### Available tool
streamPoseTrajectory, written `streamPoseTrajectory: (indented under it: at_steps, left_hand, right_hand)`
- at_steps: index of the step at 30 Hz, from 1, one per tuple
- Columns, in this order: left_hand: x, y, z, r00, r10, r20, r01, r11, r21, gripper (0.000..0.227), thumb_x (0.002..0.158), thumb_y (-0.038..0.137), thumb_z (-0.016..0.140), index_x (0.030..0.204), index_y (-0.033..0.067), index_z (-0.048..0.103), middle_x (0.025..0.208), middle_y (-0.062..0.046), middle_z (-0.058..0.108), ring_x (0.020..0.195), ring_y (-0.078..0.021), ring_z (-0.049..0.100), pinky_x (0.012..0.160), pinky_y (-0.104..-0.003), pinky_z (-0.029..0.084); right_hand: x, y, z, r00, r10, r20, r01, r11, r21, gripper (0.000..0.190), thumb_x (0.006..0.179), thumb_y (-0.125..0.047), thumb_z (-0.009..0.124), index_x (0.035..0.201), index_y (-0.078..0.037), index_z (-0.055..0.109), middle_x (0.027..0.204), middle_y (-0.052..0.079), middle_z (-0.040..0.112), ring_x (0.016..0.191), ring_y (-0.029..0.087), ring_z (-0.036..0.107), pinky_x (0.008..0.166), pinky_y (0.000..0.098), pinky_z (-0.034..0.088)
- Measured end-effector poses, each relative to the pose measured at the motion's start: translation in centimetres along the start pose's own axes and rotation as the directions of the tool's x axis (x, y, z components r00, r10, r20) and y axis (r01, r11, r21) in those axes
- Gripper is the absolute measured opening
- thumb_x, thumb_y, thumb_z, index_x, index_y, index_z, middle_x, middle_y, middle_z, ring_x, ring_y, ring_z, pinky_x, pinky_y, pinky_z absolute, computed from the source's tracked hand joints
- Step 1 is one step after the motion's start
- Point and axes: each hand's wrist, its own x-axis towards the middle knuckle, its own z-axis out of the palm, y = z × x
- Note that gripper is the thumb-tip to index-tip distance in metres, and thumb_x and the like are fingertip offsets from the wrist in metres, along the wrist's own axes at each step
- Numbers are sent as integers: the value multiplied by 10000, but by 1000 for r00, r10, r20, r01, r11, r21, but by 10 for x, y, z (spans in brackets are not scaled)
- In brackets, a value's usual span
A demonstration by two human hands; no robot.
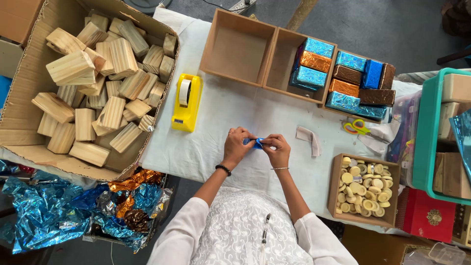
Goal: Apply polish to wooden blocks and pieces using a cloth.
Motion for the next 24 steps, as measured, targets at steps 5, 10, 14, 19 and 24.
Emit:
streamPoseTrajectory:
  at_steps: [5, 10, 14, 19, 24]
  left_hand:
    - [-7, 17, -9, 963, -250, 100, 255, 966, -39, 126, 848, 212, 772, 970, 181, 781, 818, -28, 716, 695, -183, 670, 616, -332, 531]
    - [-9, 7, 3, 960, -273, 59, 279, 944, -177, 151, 909, 226, 727, 1023, 167, 806, 826, -34, 769, 673, -139, 707, 631, -298, 559]
    - [-3, 19, 0, 880, -416, 228, 472, 813, -340, 191, 902, 217, 761, 1038, 84, 781, 848, -38, 786, 664, -112, 708, 606, -255, 573]
    - [1, 4, 11, 839, -457, 296, 542, 659, -522, 198, 854, 80, 769, 1047, 46, 744, 913, -41, 795, 765, -68, 725, 621, -231, 584]
    - [-1, -7, 13, 833, -420, 360, 550, 552, -627, 168, 848, 89, 791, 973, 68, 680, 898, -32, 757, 778, -72, 677, 626, -229, 542]
  right_hand:
    - [-3, -7, 5, 999, -46, -28, 45, 997, -56, 192, 748, 64, 806, 903, -48, 790, 941, 25, 656, 770, 107, 678, 693, 252, 580]
    - [-3, -7, 5, 998, -39, -50, 36, 997, -70, 212, 733, 69, 804, 903, -57, 800, 892, 31, 647, 749, 109, 660, 680, 257, 571]
    - [-4, -8, 6, 998, -52, -43, 47, 994, -102, 195, 755, 49, 806, 906, -76, 798, 871, 13, 651, 729, 90, 638, 639, 245, 542]
    - [-4, -14, 5, 997, -34, -66, 27, 994, -107, 222, 764, 24, 797, 934, -118, 816, 860, -7, 649, 668, 59, 577, 554, 217, 503]
    - [-5, -22, 0, 998, 37, -45, -42, 991, -123, 231, 824, -2, 759, 993, -141, 832, 903, -1, 701, 615, 35, 521, 524, 211, 452]
